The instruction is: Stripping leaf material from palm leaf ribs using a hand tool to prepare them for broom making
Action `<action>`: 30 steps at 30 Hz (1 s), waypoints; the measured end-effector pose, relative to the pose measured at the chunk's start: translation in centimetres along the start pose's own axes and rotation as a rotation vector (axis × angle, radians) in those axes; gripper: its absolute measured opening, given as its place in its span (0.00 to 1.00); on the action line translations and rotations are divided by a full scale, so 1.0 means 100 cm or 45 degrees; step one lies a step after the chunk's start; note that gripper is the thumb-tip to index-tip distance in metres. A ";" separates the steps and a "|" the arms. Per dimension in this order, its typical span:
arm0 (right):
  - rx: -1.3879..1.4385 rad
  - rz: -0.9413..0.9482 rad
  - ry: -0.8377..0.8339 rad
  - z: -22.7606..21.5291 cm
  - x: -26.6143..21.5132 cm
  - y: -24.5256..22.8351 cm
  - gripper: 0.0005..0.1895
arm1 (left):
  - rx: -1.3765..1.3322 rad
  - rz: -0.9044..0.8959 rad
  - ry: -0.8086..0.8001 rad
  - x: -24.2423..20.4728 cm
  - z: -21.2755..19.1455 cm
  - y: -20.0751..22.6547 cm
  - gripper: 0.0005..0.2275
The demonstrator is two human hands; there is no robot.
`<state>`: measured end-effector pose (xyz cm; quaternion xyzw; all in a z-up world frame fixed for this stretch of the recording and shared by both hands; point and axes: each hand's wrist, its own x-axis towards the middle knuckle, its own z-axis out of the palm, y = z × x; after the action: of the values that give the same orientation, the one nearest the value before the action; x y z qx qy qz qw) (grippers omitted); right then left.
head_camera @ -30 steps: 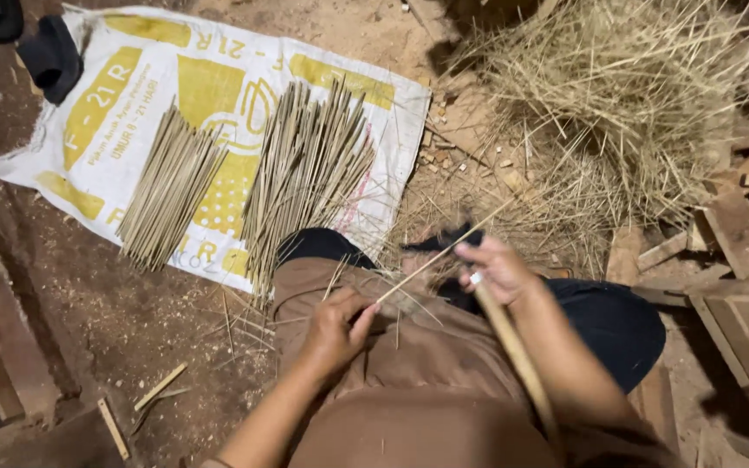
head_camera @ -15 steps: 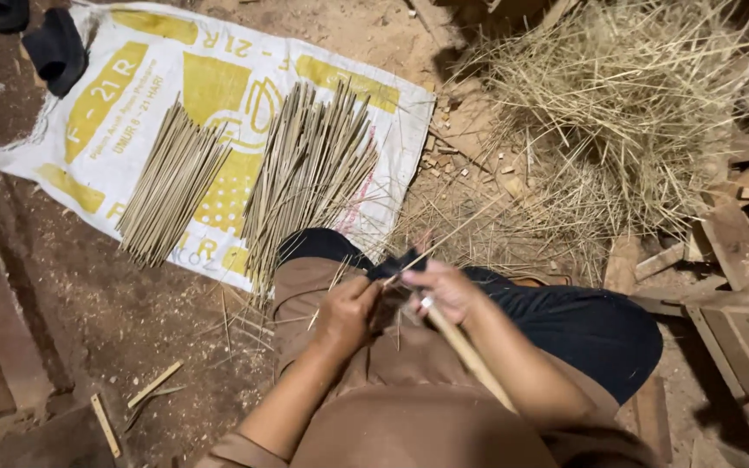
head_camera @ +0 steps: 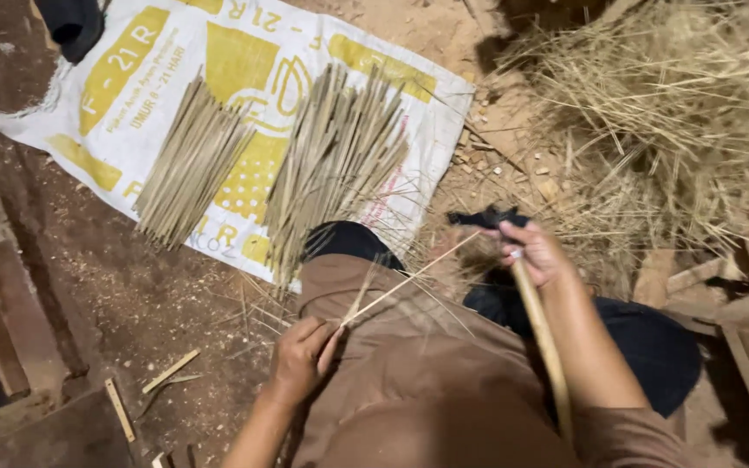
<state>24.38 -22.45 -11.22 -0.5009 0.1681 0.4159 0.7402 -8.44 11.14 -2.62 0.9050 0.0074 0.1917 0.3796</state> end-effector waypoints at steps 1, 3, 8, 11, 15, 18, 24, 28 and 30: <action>-0.006 0.007 -0.007 0.010 0.000 -0.005 0.10 | 0.005 -0.008 0.006 -0.003 -0.001 -0.008 0.04; 0.011 -0.036 -0.048 0.034 0.006 -0.014 0.10 | -0.062 -0.113 0.055 -0.014 -0.004 -0.025 0.04; -0.365 0.096 -0.018 0.124 0.056 0.026 0.10 | -0.075 -0.315 0.122 -0.043 0.010 -0.083 0.04; -0.570 0.130 -0.039 0.179 0.109 0.034 0.08 | -0.240 -0.819 0.247 -0.045 0.012 -0.127 0.06; -0.730 0.180 -0.091 0.263 0.169 0.059 0.09 | -0.952 -1.577 0.840 -0.028 -0.020 -0.160 0.06; -0.876 0.201 -0.157 0.307 0.226 0.081 0.09 | -1.454 -1.438 1.579 -0.009 -0.009 -0.200 0.04; -0.935 0.152 -0.165 0.320 0.383 0.107 0.09 | -1.430 -1.353 2.077 -0.002 0.011 -0.320 0.09; -0.892 0.144 -0.181 0.346 0.353 0.096 0.09 | -1.419 -1.490 2.095 -0.016 0.074 -0.463 0.11; -0.900 0.154 -0.142 0.347 0.319 0.087 0.09 | -1.398 -1.589 2.210 -0.005 0.084 -0.496 0.11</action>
<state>30.84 23.73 -22.39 -0.6916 0.0027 0.5179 0.5034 0.57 40.67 -42.37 0.0320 0.6149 0.4981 0.6105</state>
